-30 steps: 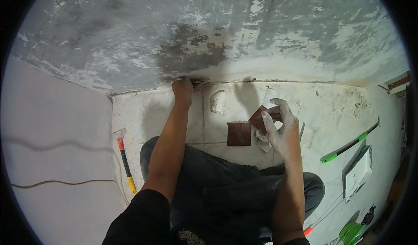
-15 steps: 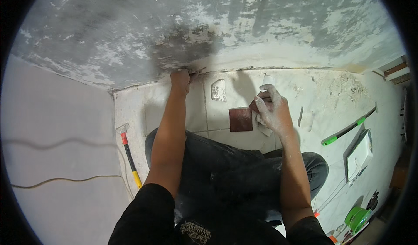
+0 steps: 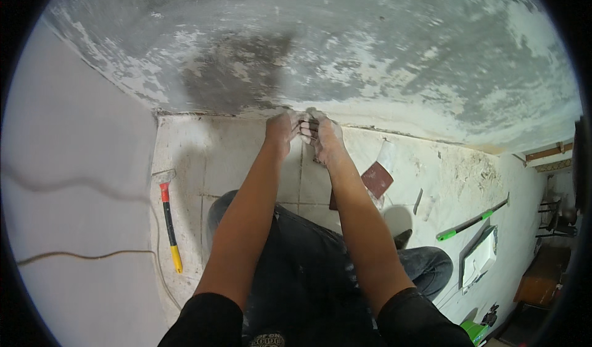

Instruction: The person sits on the floor and uses a small sanding block to smooth the lower section of a wall. They repeatedly rub the block against the wall surface to remove rough patches. Later, the person uses a paint roller to apply a white coating over the treated area.

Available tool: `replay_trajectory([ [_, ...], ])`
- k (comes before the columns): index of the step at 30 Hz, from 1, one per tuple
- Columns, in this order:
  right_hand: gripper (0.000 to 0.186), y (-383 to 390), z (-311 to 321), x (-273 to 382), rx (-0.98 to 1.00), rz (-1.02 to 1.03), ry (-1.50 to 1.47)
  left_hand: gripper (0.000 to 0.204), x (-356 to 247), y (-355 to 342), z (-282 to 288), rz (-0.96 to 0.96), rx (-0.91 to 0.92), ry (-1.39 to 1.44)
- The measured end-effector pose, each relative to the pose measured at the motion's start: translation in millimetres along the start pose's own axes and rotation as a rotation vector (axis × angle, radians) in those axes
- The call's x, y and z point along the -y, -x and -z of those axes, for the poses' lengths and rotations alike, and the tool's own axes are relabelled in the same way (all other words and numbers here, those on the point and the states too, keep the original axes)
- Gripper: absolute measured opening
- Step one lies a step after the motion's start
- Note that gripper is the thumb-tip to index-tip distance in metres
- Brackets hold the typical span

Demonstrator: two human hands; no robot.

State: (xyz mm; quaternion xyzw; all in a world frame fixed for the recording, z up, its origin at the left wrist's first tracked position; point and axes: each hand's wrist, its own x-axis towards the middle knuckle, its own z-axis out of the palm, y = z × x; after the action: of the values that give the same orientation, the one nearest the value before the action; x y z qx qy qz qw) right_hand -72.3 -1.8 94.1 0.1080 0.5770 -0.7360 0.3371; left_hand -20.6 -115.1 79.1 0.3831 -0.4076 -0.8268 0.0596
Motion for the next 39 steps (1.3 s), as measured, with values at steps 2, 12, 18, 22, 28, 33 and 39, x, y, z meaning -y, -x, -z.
replay_trajectory([
  [2,0.021,-3.3,-5.2,-1.2,-0.014,-0.074,0.008,0.027,-2.0,0.8,9.2,0.078,-0.087,-0.042],
  [12,0.016,-33.1,-9.5,-22.3,-0.002,0.088,-0.269,0.024,-5.0,-17.7,0.2,0.095,0.084,0.286],
  [18,0.013,-54.4,2.7,-36.5,0.018,0.060,-0.473,0.024,-5.0,-18.7,-0.6,0.050,0.061,0.168],
  [22,0.012,-56.3,10.9,-35.2,-0.038,-0.024,-0.271,0.025,17.9,-35.4,-2.8,0.052,0.011,0.192],
  [28,0.013,-51.3,16.2,-34.7,0.056,0.080,-0.385,0.023,15.7,-26.5,-5.2,-0.022,0.107,0.174],
  [33,0.013,-33.2,19.2,-36.3,0.145,0.121,-0.399,0.021,8.9,-13.9,-4.8,-0.054,0.175,0.231],
  [39,0.014,-52.4,18.3,-25.5,0.061,-0.020,-0.440,0.019,10.2,-16.6,-14.9,-0.005,0.034,0.172],
])
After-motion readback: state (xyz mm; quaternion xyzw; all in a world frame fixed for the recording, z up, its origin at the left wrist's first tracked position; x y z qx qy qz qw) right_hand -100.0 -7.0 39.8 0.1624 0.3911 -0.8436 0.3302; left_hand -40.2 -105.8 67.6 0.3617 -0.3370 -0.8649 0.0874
